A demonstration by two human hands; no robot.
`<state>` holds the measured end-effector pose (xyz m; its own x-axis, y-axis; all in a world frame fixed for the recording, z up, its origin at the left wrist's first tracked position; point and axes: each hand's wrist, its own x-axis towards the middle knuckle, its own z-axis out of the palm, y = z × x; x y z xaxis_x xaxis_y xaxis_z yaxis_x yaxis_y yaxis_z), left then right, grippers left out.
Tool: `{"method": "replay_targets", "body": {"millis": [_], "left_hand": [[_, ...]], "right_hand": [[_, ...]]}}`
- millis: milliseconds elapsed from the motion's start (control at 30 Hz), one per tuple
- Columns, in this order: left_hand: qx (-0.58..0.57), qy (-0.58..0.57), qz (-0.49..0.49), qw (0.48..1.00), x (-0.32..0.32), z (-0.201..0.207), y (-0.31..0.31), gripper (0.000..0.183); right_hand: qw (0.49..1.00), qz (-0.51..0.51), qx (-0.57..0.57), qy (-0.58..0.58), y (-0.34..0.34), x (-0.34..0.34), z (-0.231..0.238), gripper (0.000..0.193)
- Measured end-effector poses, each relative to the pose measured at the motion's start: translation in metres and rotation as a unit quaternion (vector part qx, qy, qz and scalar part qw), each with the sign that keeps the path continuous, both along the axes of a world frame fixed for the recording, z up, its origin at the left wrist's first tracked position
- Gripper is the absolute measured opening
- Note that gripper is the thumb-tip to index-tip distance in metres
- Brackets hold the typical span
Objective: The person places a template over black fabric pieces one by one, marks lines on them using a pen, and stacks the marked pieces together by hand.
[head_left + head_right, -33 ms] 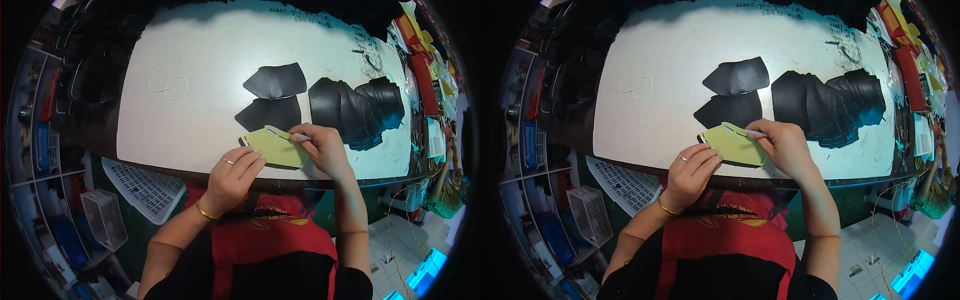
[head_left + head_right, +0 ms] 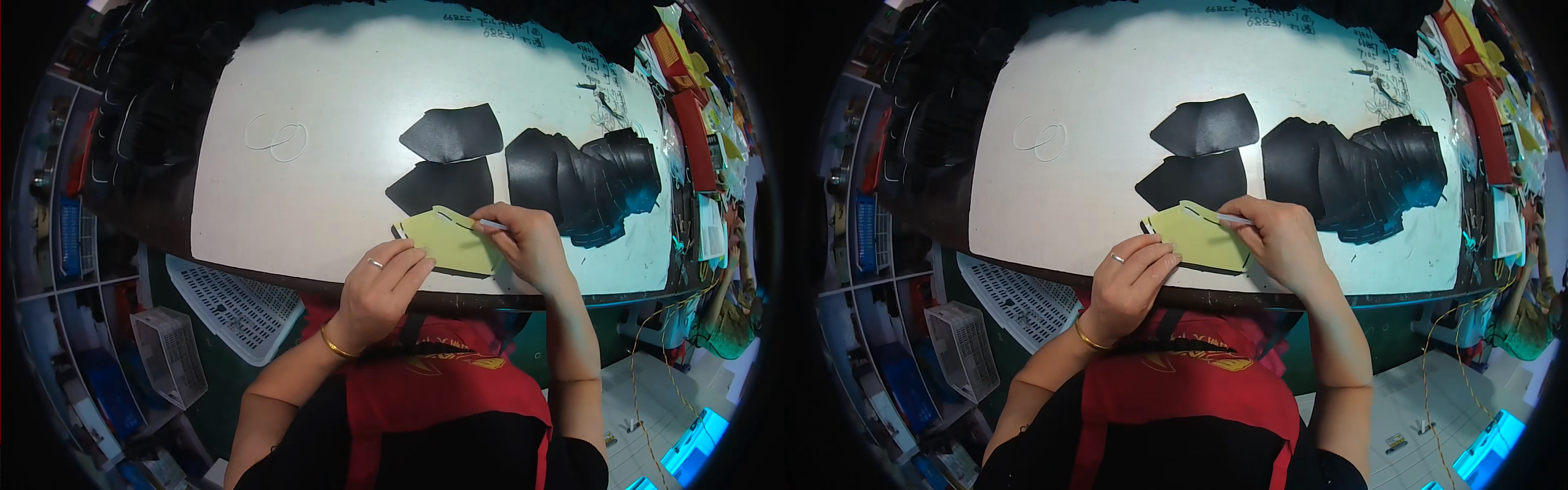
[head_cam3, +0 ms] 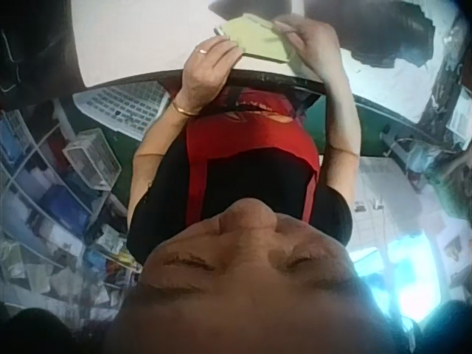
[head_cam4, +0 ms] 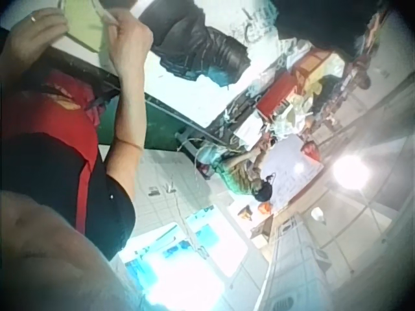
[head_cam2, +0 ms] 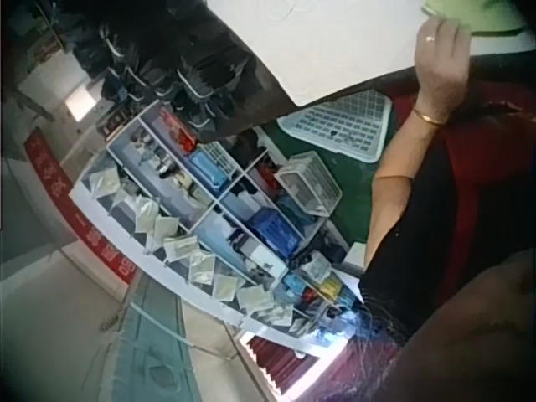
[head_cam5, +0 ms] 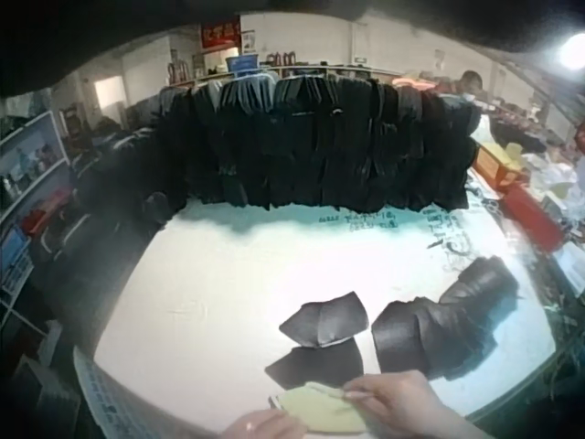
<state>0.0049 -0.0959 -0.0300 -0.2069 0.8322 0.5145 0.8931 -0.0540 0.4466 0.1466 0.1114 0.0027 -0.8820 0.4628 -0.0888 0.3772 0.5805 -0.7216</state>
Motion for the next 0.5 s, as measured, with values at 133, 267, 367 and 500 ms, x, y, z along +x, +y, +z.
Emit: {"method": "replay_targets", "body": {"millis": [133, 267, 367, 500], "left_hand": [[0.004, -0.005, -0.002, 1.0, 0.0, -0.002, -0.001, 0.022], [-0.006, -0.014, -0.006, 1.0, -0.001, 0.0, 0.001, 0.024], [-0.036, -0.003, -0.012, 0.999, -0.003, 0.007, 0.003, 0.028], [-0.13, 0.049, -0.021, 0.99, -0.005, 0.026, 0.007, 0.037]], "right_hand": [[0.999, 0.011, 0.029, 0.022, -0.003, 0.002, -0.007, 0.016], [0.995, 0.027, 0.079, 0.057, -0.002, 0.001, -0.012, 0.015], [0.997, 0.01, 0.059, 0.05, 0.002, 0.0, -0.013, 0.019], [0.997, -0.056, -0.053, -0.013, 0.01, 0.01, -0.002, 0.027]]}}
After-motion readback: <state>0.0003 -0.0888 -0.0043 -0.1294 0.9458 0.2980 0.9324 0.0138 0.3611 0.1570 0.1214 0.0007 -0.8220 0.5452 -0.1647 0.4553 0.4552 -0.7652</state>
